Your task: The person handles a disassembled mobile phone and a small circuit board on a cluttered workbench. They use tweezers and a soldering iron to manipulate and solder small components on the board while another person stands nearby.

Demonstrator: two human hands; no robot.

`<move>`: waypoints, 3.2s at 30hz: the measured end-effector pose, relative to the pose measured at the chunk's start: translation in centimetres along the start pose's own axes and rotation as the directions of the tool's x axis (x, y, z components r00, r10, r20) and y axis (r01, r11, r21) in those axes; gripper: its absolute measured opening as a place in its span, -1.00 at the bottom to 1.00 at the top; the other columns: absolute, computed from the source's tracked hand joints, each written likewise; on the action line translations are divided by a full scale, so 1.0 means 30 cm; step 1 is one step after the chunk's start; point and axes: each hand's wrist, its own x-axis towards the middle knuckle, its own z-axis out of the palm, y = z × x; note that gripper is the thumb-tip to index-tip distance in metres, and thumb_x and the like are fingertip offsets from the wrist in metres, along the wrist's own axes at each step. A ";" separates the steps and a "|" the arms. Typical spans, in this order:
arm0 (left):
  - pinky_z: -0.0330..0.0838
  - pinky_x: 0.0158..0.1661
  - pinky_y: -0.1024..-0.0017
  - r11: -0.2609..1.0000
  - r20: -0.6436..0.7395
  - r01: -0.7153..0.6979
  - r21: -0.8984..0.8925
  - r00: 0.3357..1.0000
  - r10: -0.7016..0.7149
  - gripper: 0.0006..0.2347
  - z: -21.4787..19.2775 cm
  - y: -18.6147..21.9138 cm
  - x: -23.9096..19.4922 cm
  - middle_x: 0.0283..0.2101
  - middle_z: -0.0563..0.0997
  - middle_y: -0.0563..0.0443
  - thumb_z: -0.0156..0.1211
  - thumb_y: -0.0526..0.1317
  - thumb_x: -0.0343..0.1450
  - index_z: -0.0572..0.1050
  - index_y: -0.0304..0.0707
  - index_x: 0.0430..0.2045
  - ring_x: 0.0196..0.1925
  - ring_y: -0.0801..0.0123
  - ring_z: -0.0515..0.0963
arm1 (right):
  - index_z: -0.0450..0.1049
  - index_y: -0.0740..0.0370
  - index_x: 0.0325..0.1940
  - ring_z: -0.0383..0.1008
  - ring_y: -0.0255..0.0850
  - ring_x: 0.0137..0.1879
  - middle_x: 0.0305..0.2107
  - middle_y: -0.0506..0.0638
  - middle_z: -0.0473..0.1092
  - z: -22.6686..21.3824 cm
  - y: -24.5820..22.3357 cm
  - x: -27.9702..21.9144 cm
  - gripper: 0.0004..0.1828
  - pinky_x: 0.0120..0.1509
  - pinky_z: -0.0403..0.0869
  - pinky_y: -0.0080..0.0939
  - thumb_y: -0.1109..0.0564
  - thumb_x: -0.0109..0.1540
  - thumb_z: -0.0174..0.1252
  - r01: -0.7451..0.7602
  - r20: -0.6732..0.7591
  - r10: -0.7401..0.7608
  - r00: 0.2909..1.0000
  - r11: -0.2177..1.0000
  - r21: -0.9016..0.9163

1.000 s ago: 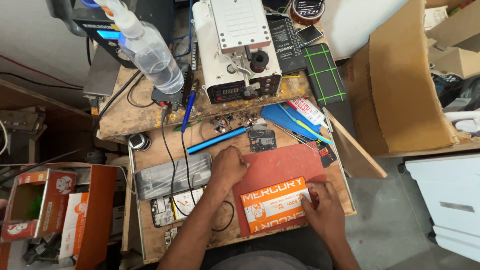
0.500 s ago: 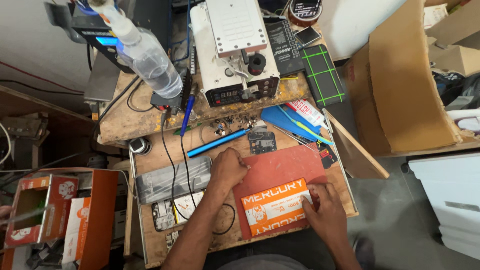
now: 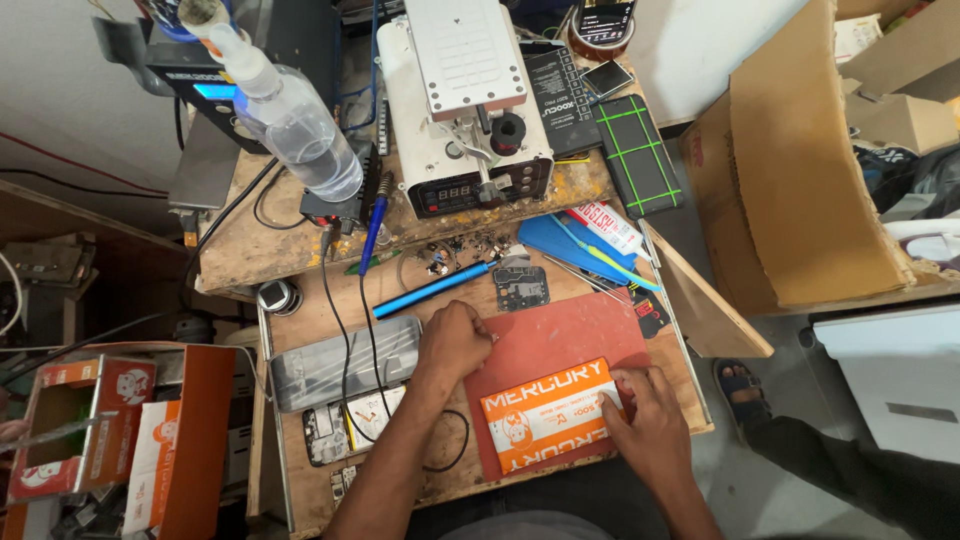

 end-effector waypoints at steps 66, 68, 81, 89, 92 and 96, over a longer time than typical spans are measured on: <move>0.50 -0.05 0.09 0.961 -0.715 -0.143 0.236 0.644 0.271 -0.13 -0.647 -0.026 0.024 -0.12 0.66 -0.29 0.64 -0.20 0.05 0.22 -0.42 0.23 -0.11 -0.12 0.66 | 0.50 0.13 0.01 0.48 0.03 -0.01 -0.17 0.06 0.40 -0.030 0.010 -0.008 -0.62 0.06 0.47 -0.01 0.06 0.12 0.27 0.000 0.079 -0.006 0.997 0.997 0.074; 0.52 -0.04 0.13 0.971 -0.701 -0.129 0.204 0.672 0.237 -0.14 -0.662 -0.040 0.029 -0.10 0.66 -0.27 0.63 -0.20 0.06 0.22 -0.41 0.24 -0.14 -0.07 0.68 | 0.50 0.14 0.01 0.47 0.05 0.02 -0.16 0.07 0.40 -0.032 0.012 -0.006 -0.62 0.06 0.46 0.01 0.07 0.12 0.28 0.010 0.072 -0.014 0.997 0.998 0.055; 0.46 -0.01 0.11 0.937 -0.687 -0.185 0.297 0.640 0.344 -0.24 -0.676 -0.051 -0.019 0.04 0.63 -0.30 0.60 -0.27 0.14 0.27 -0.38 0.22 0.00 -0.10 0.63 | 0.50 0.15 0.01 0.46 0.06 0.03 -0.13 0.08 0.40 -0.028 0.010 -0.007 -0.62 0.07 0.45 0.02 0.07 0.11 0.27 0.018 0.055 -0.023 0.998 0.996 0.082; 0.49 0.10 0.22 0.862 -0.642 -0.340 0.376 0.575 0.507 -0.67 -0.680 -0.126 -0.064 0.01 0.63 -0.18 0.39 -0.41 0.32 0.58 -0.32 -0.02 0.08 0.01 0.63 | 0.50 0.14 0.01 0.46 0.05 0.02 -0.17 0.07 0.40 -0.026 0.016 -0.008 -0.62 0.08 0.44 0.02 0.08 0.11 0.28 0.037 0.043 -0.040 0.998 0.997 0.073; 0.46 0.08 0.19 0.800 -0.546 -0.372 0.470 0.591 0.595 -0.67 -0.714 -0.145 -0.062 0.08 0.62 -0.14 0.39 -0.44 0.24 0.63 -0.26 -0.11 0.10 -0.04 0.60 | 0.50 0.15 0.01 0.45 0.05 0.01 -0.17 0.08 0.40 -0.025 0.012 -0.005 -0.61 0.08 0.44 0.02 0.09 0.11 0.28 0.046 0.036 -0.049 0.998 0.996 0.077; 0.47 0.03 0.21 0.791 -0.500 -0.339 0.508 0.632 0.592 -0.71 -0.746 -0.151 -0.036 0.02 0.64 -0.08 0.43 -0.39 0.26 0.65 -0.24 -0.14 0.05 0.00 0.61 | 0.50 0.12 0.03 0.48 0.00 -0.02 -0.17 0.06 0.40 -0.028 0.013 -0.015 -0.60 0.07 0.46 0.00 0.07 0.11 0.28 -0.008 0.070 0.003 0.998 0.997 0.076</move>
